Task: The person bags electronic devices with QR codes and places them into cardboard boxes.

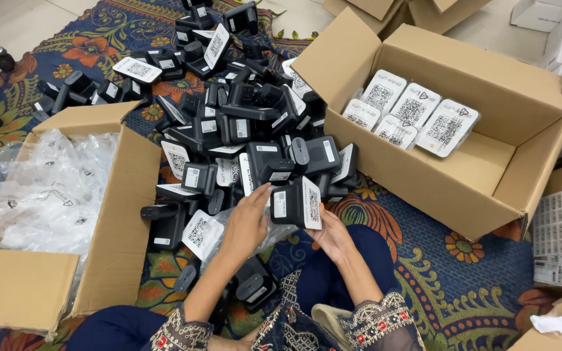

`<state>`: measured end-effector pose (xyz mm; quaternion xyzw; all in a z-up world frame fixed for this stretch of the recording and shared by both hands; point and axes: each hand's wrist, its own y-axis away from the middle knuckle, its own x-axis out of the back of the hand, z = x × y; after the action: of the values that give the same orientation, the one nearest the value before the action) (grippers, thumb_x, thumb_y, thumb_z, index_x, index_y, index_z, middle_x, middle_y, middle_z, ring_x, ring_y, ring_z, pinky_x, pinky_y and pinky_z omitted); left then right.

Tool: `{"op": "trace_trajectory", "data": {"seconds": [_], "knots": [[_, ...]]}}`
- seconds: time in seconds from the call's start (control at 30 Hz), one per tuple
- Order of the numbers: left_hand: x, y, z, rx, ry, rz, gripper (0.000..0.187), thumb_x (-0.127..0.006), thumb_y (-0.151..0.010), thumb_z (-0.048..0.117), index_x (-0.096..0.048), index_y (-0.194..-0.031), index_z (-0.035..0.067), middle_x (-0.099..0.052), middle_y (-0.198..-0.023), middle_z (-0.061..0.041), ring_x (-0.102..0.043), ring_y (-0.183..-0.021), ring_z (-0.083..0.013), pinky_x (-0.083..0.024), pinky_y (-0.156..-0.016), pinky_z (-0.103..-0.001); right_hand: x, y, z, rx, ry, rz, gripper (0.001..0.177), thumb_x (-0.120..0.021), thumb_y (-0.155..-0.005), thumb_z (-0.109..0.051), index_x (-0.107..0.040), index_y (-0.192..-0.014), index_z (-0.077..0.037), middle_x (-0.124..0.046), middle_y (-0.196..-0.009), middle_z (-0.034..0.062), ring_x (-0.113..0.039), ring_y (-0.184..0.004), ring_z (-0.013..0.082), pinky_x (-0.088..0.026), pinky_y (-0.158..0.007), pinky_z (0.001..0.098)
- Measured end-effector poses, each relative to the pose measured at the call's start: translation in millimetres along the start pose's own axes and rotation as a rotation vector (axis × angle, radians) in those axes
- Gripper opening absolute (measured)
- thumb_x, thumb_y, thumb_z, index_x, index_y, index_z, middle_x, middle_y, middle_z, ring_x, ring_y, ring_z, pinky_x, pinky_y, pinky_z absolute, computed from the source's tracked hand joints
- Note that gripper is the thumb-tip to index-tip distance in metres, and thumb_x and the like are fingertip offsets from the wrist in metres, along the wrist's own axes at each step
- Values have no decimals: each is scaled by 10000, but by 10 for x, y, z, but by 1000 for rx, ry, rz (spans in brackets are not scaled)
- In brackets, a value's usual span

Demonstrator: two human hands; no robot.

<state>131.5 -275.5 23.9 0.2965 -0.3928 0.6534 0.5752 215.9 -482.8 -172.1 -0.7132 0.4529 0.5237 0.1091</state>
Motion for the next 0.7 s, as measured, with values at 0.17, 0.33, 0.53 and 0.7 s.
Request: {"op": "trace_trajectory", "data": {"seconds": [0.17,0.33,0.53,0.7], "knots": [[73,34,88,-9,20,-39,664,-663,-751,-42,-528,-1400,-2,-499,-1511,-102,-575,-1224,-365,-489,-995,-439,-109,25,-56,13,20,-47,331,-580,-1041,-260,-617,-1285,-40,-718,-1202,85,-702,-1062,191,-555,-939,402],[179,11,171,-35,-3,2,736,-600,-704,-106,-501,-1427,-15,-471,-1538,-107,-567,-1242,-372,-489,-1003,-437,-268,100,-49,-29,134,-94,377,-594,-1015,-245,-596,-1326,-32,-717,-1229,92,-702,-1101,201,-554,-986,416],[377,-35,336,-88,-85,23,788,-579,-654,-148,-507,-1426,-12,-446,-1581,-69,-583,-1127,-368,-536,-915,-433,-321,131,-11,-66,290,-90,430,-625,-1003,-254,-585,-1347,1,-724,-1229,112,-713,-1084,183,-553,-986,387],[296,35,420,-156,-298,-93,831,-630,-606,-132,-493,-1420,-46,-446,-1562,-86,-582,-1040,-342,-570,-803,-410,-326,144,-17,-31,300,-37,452,-648,-988,-255,-586,-1351,6,-729,-1207,111,-723,-1058,176,-566,-972,375]]}}
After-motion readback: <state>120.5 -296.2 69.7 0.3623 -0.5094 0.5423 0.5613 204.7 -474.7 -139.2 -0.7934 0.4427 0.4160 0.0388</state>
